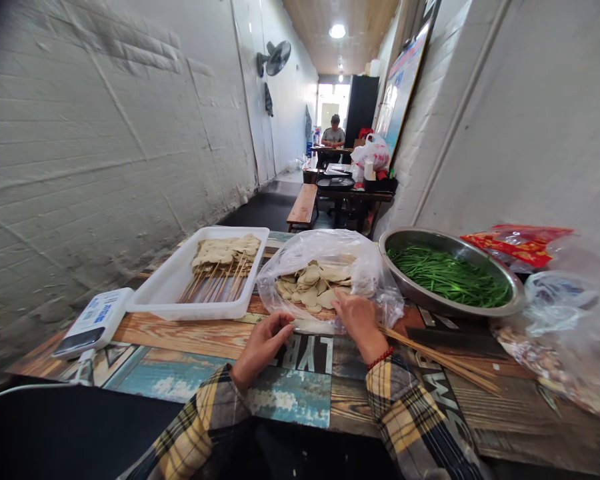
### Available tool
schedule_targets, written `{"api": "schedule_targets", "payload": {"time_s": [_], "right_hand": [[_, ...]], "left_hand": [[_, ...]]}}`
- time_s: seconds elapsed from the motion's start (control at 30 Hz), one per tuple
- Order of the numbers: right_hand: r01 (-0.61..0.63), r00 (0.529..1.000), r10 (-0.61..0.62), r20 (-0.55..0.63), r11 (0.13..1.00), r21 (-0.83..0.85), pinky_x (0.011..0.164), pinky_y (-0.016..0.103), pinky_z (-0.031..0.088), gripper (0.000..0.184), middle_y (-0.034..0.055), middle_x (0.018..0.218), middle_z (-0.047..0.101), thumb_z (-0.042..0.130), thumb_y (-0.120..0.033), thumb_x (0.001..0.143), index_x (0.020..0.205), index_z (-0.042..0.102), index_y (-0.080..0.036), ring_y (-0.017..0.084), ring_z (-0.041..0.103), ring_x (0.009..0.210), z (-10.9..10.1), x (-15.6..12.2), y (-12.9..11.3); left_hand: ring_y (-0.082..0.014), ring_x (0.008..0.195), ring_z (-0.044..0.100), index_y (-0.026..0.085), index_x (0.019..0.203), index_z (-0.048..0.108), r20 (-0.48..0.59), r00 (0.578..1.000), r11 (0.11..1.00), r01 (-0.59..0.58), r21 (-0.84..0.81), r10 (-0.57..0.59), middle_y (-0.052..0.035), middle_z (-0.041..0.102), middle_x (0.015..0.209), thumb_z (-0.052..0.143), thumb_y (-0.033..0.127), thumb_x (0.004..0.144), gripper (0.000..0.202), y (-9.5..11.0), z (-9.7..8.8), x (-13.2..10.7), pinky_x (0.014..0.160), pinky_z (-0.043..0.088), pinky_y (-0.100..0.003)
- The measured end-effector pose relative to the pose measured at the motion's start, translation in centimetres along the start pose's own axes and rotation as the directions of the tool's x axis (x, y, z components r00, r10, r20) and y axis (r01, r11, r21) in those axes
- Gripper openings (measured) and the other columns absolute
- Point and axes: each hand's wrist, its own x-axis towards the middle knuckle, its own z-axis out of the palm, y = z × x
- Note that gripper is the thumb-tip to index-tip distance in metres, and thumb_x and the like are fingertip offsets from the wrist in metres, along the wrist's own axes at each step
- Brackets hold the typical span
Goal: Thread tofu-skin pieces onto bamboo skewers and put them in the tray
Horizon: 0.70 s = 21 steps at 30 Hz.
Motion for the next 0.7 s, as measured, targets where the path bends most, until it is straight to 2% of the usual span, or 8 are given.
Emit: {"api": "schedule_targets", "payload": {"time_s": [0.23, 0.4, 0.47, 0.57, 0.63, 0.7], "right_hand": [[0.057, 0.998, -0.057, 0.017, 0.998, -0.009, 0.064, 0.029, 0.046, 0.042, 0.0115, 0.099, 0.076, 0.046, -0.042, 0.098, 0.134, 0.057, -0.024, 0.025, 0.072, 0.085, 0.6, 0.0, 1.2], [0.050, 0.998, -0.049, -0.027, 0.998, 0.032, 0.068, 0.026, 0.045, 0.037, 0.0120, 0.098, 0.076, 0.046, -0.036, 0.099, 0.129, 0.062, -0.021, 0.022, 0.071, 0.088, 0.8, 0.0, 1.5], [0.072, 0.996, -0.069, -0.057, 0.996, 0.057, 0.069, 0.026, 0.044, 0.033, 0.0119, 0.098, 0.076, 0.045, -0.033, 0.100, 0.121, 0.066, -0.020, 0.021, 0.071, 0.087, 1.0, 0.1, 1.5], [0.058, 0.995, -0.050, -0.089, 0.994, 0.090, 0.066, 0.026, 0.042, 0.032, 0.0101, 0.092, 0.076, 0.043, -0.032, 0.100, 0.099, 0.072, -0.019, 0.021, 0.070, 0.083, 1.0, 0.3, 1.6], [0.037, 0.995, -0.027, -0.100, 0.994, 0.104, 0.064, 0.026, 0.041, 0.034, 0.0086, 0.087, 0.076, 0.043, -0.032, 0.100, 0.089, 0.072, -0.020, 0.021, 0.070, 0.081, 0.9, 0.4, 1.9], [0.032, 0.994, -0.018, -0.107, 0.992, 0.124, 0.062, 0.026, 0.040, 0.033, 0.0078, 0.087, 0.076, 0.044, -0.032, 0.100, 0.088, 0.072, -0.020, 0.021, 0.070, 0.079, 0.7, 0.4, 2.0]], "left_hand": [[-0.0129, 0.061, 0.057, 0.016, 0.094, 0.062, -0.017, 1.000, 1.000, 0.017, 0.026, -0.016, -0.0017, 0.063, 0.082, 0.060, 0.038, 0.081, 0.026, -0.3, 0.0, 0.0, 0.058, 0.046, -0.026], [-0.0122, 0.057, 0.056, 0.016, 0.091, 0.062, -0.040, 0.997, 0.997, 0.070, -0.034, -0.071, 0.0001, 0.061, 0.074, 0.062, 0.039, 0.079, 0.026, 0.4, 0.0, 0.0, 0.054, 0.044, -0.024], [-0.0119, 0.055, 0.054, 0.016, 0.088, 0.062, -0.091, 0.993, 0.997, 0.065, -0.047, -0.069, 0.0005, 0.061, 0.071, 0.062, 0.040, 0.079, 0.026, 0.8, 0.2, 0.2, 0.053, 0.043, -0.024], [-0.0125, 0.055, 0.055, 0.017, 0.086, 0.064, -0.155, 0.988, 1.000, 0.010, -0.015, -0.012, 0.0000, 0.062, 0.070, 0.060, 0.040, 0.080, 0.024, 1.9, 0.8, 1.1, 0.053, 0.043, -0.024], [-0.0129, 0.056, 0.056, 0.017, 0.087, 0.065, -0.147, 0.989, 1.000, -0.025, -0.005, 0.024, -0.0004, 0.062, 0.070, 0.059, 0.039, 0.080, 0.024, 2.8, 1.4, 2.2, 0.053, 0.044, -0.024], [-0.0127, 0.055, 0.056, 0.017, 0.084, 0.065, -0.150, 0.987, 0.998, -0.066, -0.007, 0.064, -0.0006, 0.062, 0.067, 0.058, 0.038, 0.081, 0.022, 3.6, 2.2, 3.4, 0.053, 0.043, -0.024]]}}
